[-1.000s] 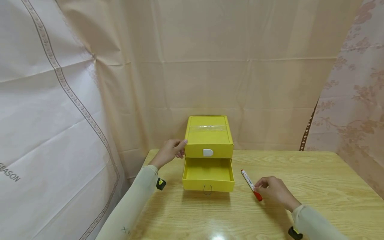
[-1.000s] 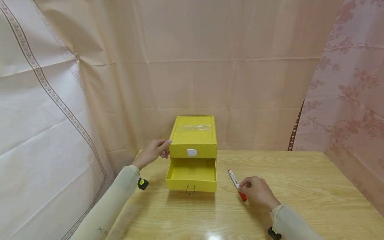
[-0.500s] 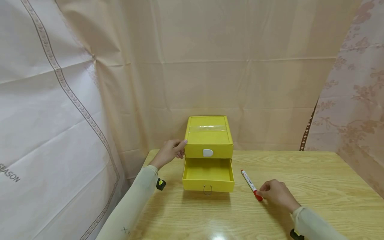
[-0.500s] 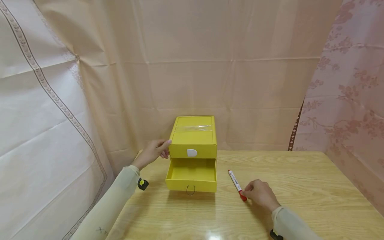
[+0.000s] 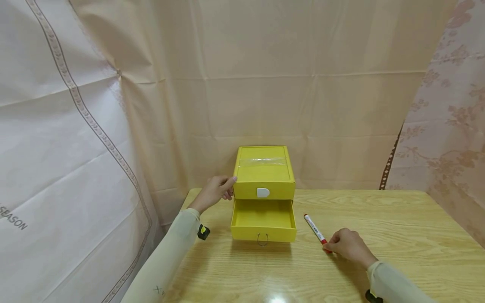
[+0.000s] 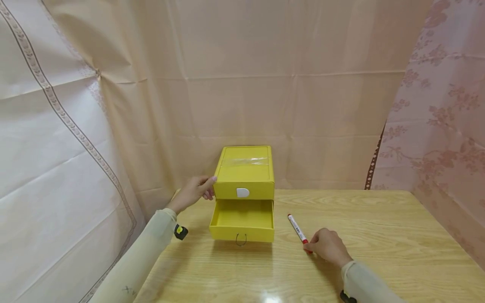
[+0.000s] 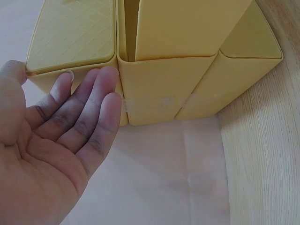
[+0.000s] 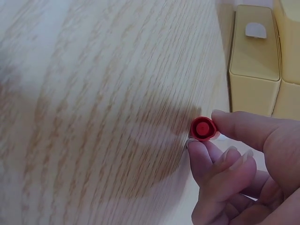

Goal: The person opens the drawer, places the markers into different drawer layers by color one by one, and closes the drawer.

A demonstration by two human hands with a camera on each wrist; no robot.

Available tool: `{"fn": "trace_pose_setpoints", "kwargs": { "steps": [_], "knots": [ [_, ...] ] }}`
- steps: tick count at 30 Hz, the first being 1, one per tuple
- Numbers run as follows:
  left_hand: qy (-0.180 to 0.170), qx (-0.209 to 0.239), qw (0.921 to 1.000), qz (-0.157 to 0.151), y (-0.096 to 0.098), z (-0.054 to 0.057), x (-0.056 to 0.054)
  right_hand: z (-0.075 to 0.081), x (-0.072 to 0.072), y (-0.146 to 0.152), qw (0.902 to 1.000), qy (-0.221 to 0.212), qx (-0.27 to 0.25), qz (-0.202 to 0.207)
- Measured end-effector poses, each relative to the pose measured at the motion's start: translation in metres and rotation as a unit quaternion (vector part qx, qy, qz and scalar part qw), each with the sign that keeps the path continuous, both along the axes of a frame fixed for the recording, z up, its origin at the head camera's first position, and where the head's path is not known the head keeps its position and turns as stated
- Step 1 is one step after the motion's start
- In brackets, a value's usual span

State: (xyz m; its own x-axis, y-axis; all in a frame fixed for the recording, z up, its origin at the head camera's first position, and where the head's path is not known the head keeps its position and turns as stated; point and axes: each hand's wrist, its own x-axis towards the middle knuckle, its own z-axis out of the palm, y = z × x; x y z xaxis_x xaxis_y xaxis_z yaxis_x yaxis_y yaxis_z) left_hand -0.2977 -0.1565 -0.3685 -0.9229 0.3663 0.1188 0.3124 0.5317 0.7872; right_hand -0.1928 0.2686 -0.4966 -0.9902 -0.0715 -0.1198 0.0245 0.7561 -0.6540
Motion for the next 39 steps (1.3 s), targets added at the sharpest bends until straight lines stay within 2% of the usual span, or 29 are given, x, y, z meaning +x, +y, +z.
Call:
{"fn": "trace_pose_setpoints", "kwargs": {
  "steps": [13,29,39],
  "knots": [
    [-0.006,0.001,1.0000,0.001,0.0006,0.0000,-0.0014,-0.0004,-0.0027,0.0012,0.9998,0.005,0.019,-0.007],
    [0.000,0.004,1.0000,-0.005,0.0007,-0.0006,-0.0012,0.0005,0.0006,0.0005,0.9990,-0.025,-0.015,-0.033],
    [0.000,0.007,1.0000,-0.003,-0.0001,-0.0025,-0.0010,0.0040,0.0028,0.0013,0.9991,-0.019,-0.024,-0.030]
  ]
}}
